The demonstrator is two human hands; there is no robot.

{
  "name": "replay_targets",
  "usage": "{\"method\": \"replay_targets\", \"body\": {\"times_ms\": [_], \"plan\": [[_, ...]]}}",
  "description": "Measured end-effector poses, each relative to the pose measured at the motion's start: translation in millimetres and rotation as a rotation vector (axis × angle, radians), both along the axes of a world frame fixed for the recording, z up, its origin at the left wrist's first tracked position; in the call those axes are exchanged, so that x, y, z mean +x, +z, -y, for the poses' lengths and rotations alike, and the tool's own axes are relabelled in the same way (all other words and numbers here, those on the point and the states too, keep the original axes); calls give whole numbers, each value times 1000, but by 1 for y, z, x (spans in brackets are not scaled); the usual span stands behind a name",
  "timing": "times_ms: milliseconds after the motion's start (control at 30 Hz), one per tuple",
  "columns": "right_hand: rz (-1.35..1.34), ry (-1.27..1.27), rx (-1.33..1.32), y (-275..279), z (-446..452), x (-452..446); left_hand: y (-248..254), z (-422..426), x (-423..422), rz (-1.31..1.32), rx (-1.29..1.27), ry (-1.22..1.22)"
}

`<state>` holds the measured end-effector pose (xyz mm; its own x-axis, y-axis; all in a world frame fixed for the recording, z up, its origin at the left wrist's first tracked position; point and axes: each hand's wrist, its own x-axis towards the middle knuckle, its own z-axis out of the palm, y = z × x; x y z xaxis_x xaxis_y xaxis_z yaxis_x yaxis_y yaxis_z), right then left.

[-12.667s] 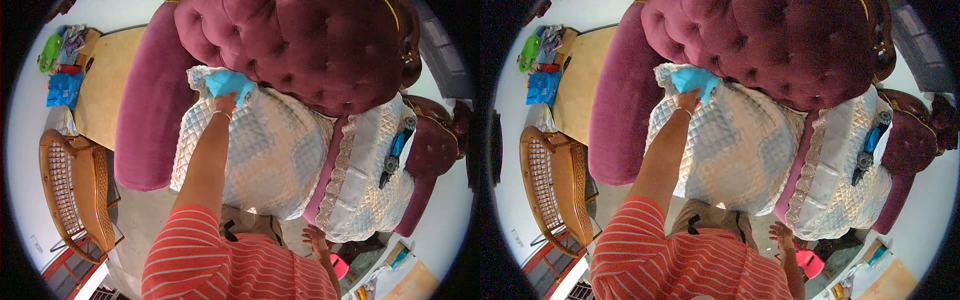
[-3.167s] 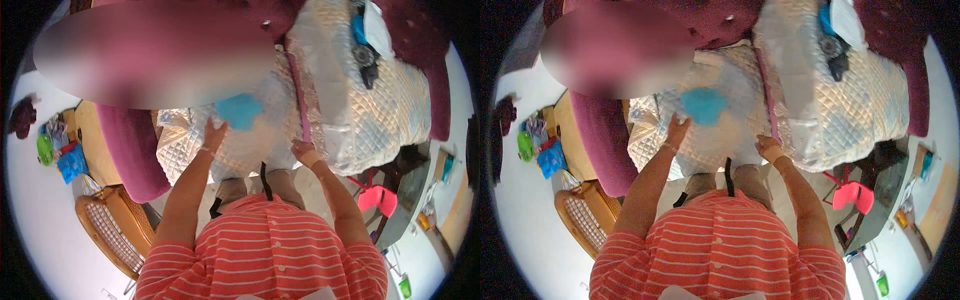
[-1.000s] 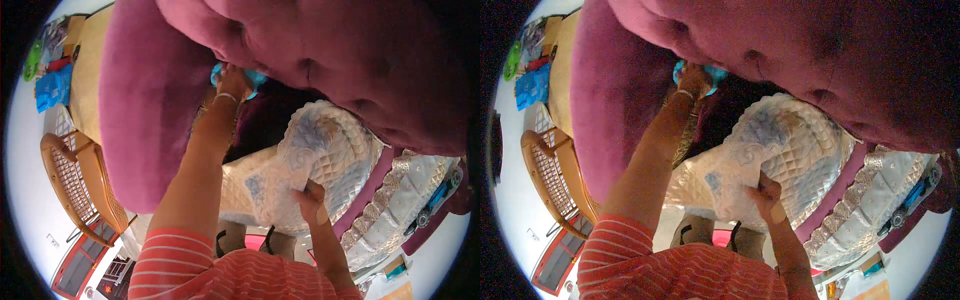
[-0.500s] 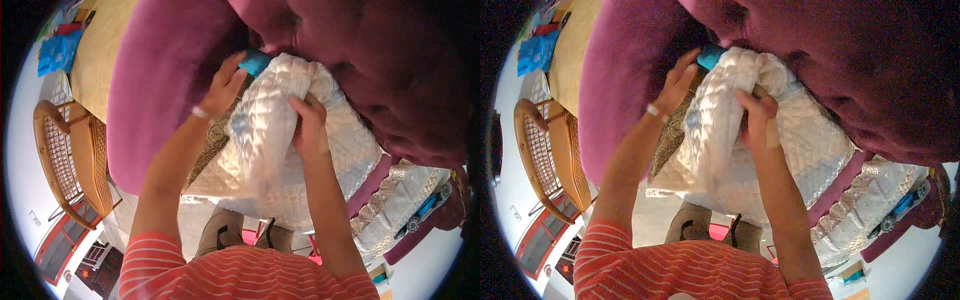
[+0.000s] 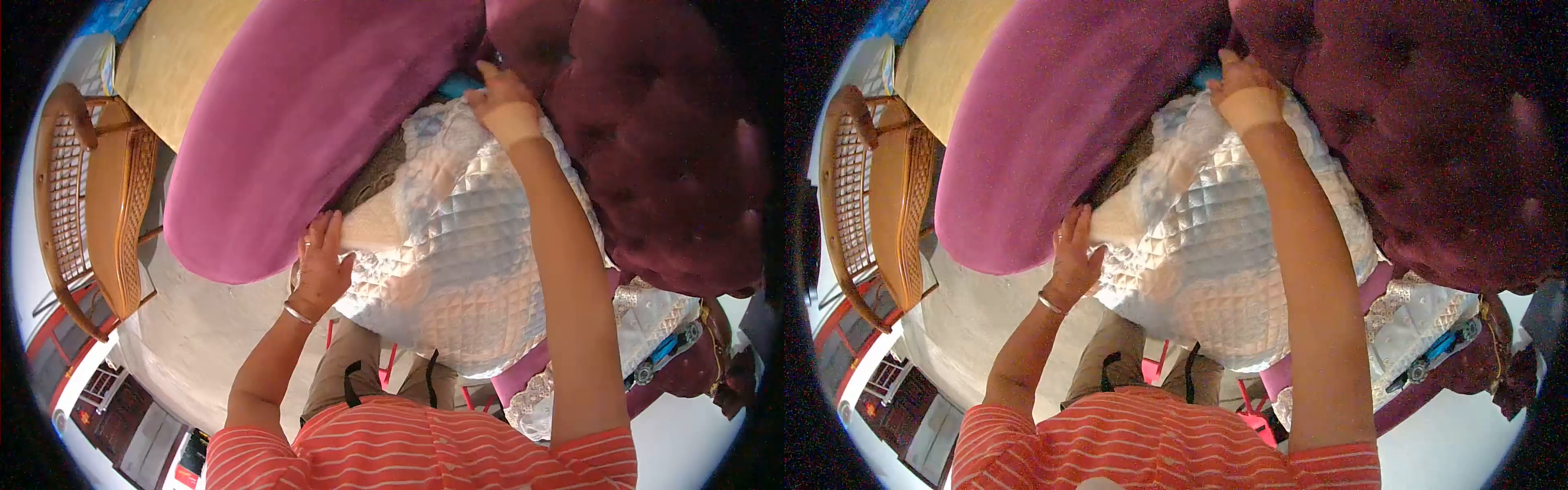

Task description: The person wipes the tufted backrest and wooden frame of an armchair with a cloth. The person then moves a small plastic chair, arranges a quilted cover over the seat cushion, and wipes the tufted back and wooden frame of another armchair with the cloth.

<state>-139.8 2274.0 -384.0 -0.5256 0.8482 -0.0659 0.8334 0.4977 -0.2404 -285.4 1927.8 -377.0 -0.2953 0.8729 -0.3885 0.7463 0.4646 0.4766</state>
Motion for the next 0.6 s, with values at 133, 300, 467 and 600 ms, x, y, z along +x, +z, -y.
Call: {"method": "replay_targets", "body": {"times_ms": [133,300,467,600], "plan": [[373,27,-317,-46,10,-9,-21,36,-13,-54,186,118],[80,-5,-222,-80,-5,7,-36,62,-23,34,226,307],[-1107,-478,-702,-11,-65,0,-12,47,-37,146,431,649],[-959,-377,-659,-53,-88,-4,-18,36,-23,36,548,824]]}}
